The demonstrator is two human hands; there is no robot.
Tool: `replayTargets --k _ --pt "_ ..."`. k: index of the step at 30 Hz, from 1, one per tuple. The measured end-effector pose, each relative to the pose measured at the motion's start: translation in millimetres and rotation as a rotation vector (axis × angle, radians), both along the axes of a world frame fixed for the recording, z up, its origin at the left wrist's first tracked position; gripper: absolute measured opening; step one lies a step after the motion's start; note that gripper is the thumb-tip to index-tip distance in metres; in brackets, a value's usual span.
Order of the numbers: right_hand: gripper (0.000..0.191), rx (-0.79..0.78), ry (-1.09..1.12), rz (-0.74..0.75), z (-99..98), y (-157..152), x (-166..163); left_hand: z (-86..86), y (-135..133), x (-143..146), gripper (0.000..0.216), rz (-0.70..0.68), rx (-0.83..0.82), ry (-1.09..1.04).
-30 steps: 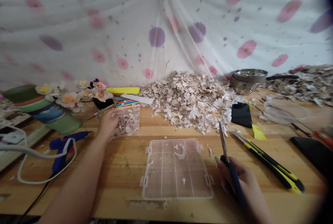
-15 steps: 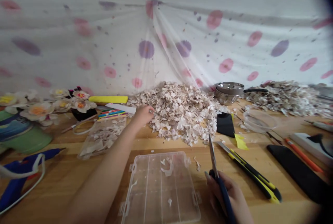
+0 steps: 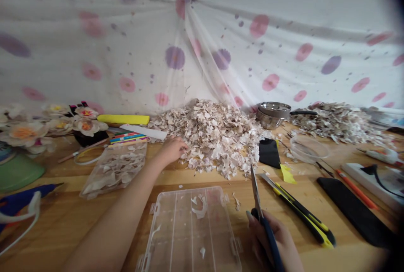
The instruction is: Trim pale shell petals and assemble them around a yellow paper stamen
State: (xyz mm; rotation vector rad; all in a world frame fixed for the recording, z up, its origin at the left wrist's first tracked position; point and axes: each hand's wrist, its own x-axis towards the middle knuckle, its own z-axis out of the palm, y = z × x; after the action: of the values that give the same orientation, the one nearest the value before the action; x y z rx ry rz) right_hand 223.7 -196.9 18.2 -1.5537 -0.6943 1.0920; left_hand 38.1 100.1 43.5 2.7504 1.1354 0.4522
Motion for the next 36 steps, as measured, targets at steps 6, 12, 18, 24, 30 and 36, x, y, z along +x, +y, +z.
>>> replayTargets --k 6,12,18,24,30,36 --pt "0.042 -0.003 -0.033 0.002 -0.2 0.1 0.5 9.4 2.1 -0.1 0.022 -0.04 -0.003 -0.054" --pt "0.043 0.005 -0.078 0.0 3.5 0.7 -1.2 21.4 -5.0 3.4 0.026 -0.016 -0.072 -0.107" --pt "0.043 0.02 -0.077 -0.001 2.9 -0.3 -0.8 32.6 -12.1 2.0 0.025 0.031 -0.115 -0.11" --pt "0.041 0.017 -0.066 0.004 2.0 -0.5 -0.4 16.7 -12.6 -4.1 0.015 0.247 -0.032 -0.074" --pt "0.04 0.005 -0.105 -0.005 3.9 -0.2 -0.8 -3.5 -25.8 22.1 0.021 0.056 -0.012 -0.064" --pt "0.04 0.007 -0.045 0.007 3.8 0.4 -2.1 -11.5 -27.6 29.6 0.022 -0.065 -0.052 -0.06"
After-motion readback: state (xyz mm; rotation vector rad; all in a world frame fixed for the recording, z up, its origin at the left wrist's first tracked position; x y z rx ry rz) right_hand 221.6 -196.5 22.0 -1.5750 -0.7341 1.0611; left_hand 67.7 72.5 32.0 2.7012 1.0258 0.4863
